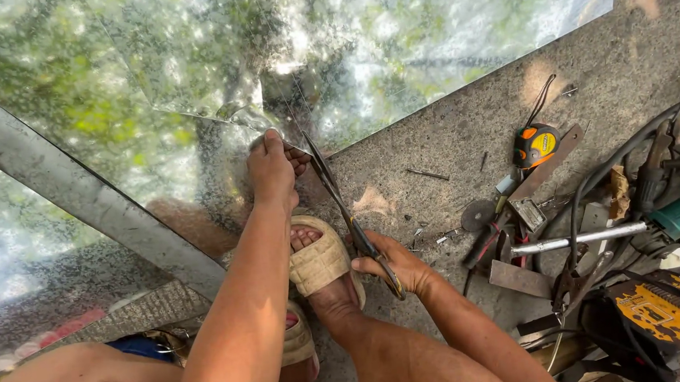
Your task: Marking and cutting thin metal sheets using a square and hand shears on the floor.
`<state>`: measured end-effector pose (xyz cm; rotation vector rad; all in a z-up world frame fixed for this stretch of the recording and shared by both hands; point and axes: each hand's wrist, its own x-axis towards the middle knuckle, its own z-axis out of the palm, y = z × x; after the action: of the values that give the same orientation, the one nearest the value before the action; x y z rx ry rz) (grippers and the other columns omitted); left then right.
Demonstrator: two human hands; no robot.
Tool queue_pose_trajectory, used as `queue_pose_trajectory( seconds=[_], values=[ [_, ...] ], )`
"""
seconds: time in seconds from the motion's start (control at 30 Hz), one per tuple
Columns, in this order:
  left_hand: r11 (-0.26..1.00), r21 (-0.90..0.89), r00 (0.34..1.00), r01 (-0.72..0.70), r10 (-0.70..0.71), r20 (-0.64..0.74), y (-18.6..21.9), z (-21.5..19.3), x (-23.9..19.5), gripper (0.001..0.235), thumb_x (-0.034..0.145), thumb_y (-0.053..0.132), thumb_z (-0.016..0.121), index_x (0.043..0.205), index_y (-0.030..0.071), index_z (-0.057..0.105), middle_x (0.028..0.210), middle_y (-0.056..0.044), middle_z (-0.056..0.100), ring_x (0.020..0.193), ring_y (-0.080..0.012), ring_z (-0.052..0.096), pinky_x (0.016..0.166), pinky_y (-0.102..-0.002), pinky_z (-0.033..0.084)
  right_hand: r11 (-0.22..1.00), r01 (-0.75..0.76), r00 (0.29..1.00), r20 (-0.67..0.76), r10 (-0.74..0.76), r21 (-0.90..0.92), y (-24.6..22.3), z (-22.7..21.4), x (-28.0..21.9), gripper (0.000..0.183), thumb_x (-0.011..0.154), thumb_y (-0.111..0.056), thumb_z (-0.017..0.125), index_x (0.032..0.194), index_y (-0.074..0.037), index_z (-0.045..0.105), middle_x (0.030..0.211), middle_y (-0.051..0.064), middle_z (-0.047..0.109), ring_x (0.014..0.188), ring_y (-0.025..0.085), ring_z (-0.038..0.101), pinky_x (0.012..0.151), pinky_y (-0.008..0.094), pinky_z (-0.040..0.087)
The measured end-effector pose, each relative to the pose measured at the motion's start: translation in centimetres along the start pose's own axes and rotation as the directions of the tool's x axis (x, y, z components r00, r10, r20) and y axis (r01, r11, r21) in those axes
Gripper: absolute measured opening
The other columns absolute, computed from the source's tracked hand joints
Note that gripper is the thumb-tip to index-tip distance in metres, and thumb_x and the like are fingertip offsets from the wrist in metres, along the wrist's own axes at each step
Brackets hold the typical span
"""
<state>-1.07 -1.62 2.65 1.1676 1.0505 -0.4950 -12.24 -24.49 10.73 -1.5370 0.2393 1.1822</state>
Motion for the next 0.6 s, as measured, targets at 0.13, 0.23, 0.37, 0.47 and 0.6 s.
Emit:
queue_pose_trajectory(
  seconds=[0.13,0.23,0.37,0.47,0.6],
  values=[
    [1.0,0.005,1.0,-0.012,0.012,0.0,-0.1,0.0,0.2,0.048,0.113,0.04,0.031,0.108,0.0,0.057,0.095,-0.021,0.067,0.098,-0.0296,0.073,0.082,-0.043,0.064,1.0,0.005,1.0,-0.028,-0.004,0.005,1.6,0.0,0.5,0.04,0.089,-0.037,0.081,0.115,-0.01,0.068,0.089,0.014,0.069,0.088,0.031,0.069,0.081,0.047,0.054],
    [1.0,0.009,1.0,-0.006,0.006,-0.011,-0.2,0.0,0.2,0.048,0.113,0.04,0.032,0.109,-0.001,0.057,0.095,-0.022,0.067,0.099,-0.0303,0.074,0.082,-0.044,0.065,0.999,0.021,0.999,-0.035,-0.019,0.033,2.4,0.0,1.0,0.041,0.087,-0.035,0.084,0.116,-0.01,0.069,0.09,0.015,0.072,0.087,0.028,0.069,0.08,0.045,0.054],
    [1.0,-0.024,1.0,-0.015,0.015,-0.018,-0.2,0.0,0.1,0.047,0.113,0.04,0.035,0.106,0.0,0.058,0.093,-0.021,0.068,0.096,-0.0291,0.074,0.081,-0.042,0.065,1.0,0.003,0.999,-0.041,-0.002,0.014,2.2,-0.1,0.9,0.042,0.089,-0.037,0.081,0.12,-0.011,0.068,0.096,0.016,0.073,0.092,0.029,0.068,0.085,0.046,0.054],
    [0.999,-0.033,1.0,-0.018,0.017,-0.026,0.0,0.1,0.0,0.047,0.113,0.04,0.036,0.105,0.0,0.058,0.092,-0.021,0.068,0.095,-0.0294,0.074,0.08,-0.041,0.065,1.0,-0.002,0.999,-0.042,0.003,0.002,2.4,-0.1,0.9,0.044,0.089,-0.037,0.081,0.122,-0.011,0.068,0.099,0.018,0.073,0.095,0.031,0.068,0.087,0.047,0.054],
    [0.999,-0.035,0.999,-0.03,0.029,-0.03,-0.9,-0.1,0.8,0.046,0.113,0.04,0.037,0.104,0.0,0.059,0.091,-0.022,0.068,0.094,-0.0295,0.074,0.08,-0.041,0.066,1.0,-0.026,0.999,-0.046,0.027,0.016,4.1,0.2,0.9,0.045,0.089,-0.039,0.081,0.124,-0.014,0.067,0.105,0.018,0.075,0.099,0.032,0.07,0.09,0.048,0.054]
  ],
)
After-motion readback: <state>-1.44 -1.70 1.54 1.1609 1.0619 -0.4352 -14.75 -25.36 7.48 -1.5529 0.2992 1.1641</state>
